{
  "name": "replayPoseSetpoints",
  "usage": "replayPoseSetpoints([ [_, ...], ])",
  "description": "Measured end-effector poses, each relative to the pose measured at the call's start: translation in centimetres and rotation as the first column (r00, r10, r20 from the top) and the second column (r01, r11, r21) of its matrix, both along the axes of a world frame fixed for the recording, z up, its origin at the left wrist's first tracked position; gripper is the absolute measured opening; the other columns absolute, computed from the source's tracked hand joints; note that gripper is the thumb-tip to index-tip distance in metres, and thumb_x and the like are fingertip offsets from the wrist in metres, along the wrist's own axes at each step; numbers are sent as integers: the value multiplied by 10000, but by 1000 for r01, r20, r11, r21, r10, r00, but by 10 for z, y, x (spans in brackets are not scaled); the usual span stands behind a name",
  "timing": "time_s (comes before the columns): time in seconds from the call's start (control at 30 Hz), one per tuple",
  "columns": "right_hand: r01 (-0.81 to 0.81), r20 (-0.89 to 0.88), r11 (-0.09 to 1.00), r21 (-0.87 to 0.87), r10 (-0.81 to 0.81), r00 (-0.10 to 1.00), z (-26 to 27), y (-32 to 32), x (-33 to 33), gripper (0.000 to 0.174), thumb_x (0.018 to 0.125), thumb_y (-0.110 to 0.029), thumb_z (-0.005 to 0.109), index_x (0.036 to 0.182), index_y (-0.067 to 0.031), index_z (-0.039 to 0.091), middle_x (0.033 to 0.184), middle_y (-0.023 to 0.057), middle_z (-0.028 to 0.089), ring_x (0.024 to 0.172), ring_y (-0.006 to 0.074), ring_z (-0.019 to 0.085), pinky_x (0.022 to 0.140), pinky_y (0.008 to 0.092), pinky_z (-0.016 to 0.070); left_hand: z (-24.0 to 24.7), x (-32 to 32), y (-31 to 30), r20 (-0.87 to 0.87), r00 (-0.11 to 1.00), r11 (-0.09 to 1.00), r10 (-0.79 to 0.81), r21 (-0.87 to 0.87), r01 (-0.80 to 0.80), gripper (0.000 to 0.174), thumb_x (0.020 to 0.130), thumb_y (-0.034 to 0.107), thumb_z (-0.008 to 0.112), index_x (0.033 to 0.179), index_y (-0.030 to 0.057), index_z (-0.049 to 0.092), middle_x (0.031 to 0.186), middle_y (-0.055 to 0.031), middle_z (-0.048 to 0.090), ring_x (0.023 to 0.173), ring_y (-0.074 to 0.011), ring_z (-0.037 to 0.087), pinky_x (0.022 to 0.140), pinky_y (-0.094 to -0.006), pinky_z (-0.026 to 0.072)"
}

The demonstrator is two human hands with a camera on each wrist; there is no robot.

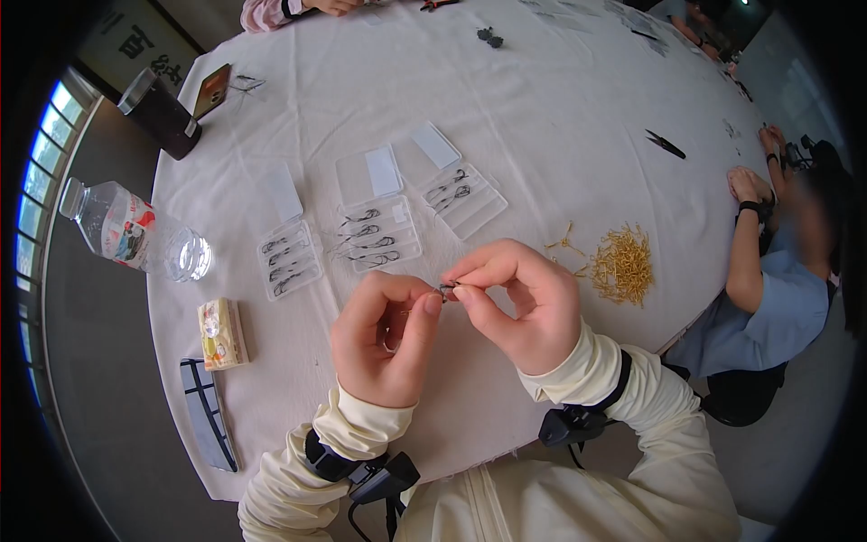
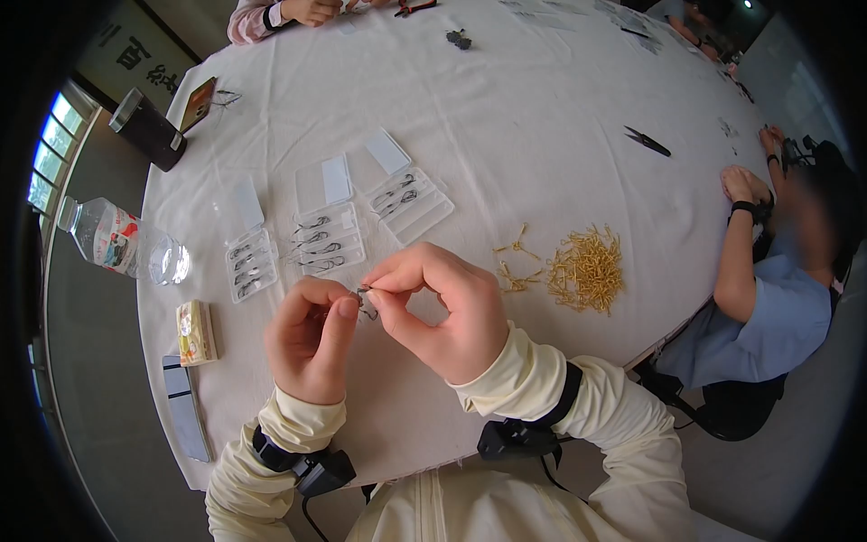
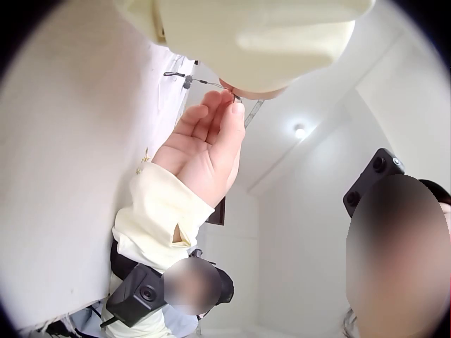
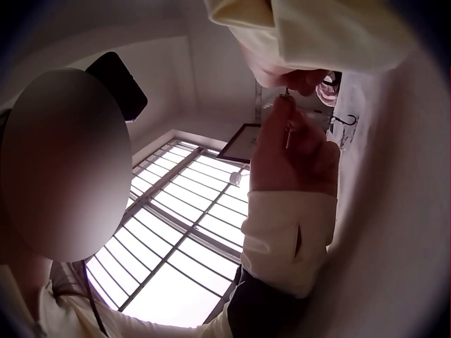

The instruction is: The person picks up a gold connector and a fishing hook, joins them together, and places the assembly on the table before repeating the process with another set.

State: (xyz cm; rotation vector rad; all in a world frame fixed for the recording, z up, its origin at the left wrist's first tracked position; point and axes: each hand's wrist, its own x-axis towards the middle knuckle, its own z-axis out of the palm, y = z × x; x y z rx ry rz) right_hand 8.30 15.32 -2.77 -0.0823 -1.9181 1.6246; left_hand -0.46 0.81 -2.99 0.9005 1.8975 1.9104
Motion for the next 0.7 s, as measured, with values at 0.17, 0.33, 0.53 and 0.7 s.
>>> replayPoseSetpoints([
  [0.17,111,-116,926,362,-73,991,10,0,1,179,774,77,702,877,-25,598,933,107,691,786,222,690,695,298,556,2,3,1,62,998,999,23,24,-24,82,927,75,651,896,34,587,723,51,542,590,-14,383,520,-191,308],
  [0.33,159,-151,870,466,-99,984,12,0,2,207,740,76,725,870,-25,598,941,107,684,794,247,683,688,305,561,-2,0,0,-79,997,1000,19,25,-17,74,924,70,649,892,34,592,734,36,550,583,-24,394,517,-198,315],
  [0.53,187,-150,844,502,-128,980,12,2,3,215,726,62,735,863,-36,602,994,104,654,795,241,659,681,306,547,3,3,0,41,998,999,39,-8,-39,75,926,73,644,891,32,591,700,41,530,586,-16,388,515,-193,306],
  [0.7,194,-156,829,524,-130,979,11,2,2,208,721,47,740,845,-39,598,972,95,642,785,243,640,672,323,528,1,3,0,62,997,999,49,-8,-48,72,921,73,648,892,32,596,700,38,530,582,-18,389,513,-194,306],
])
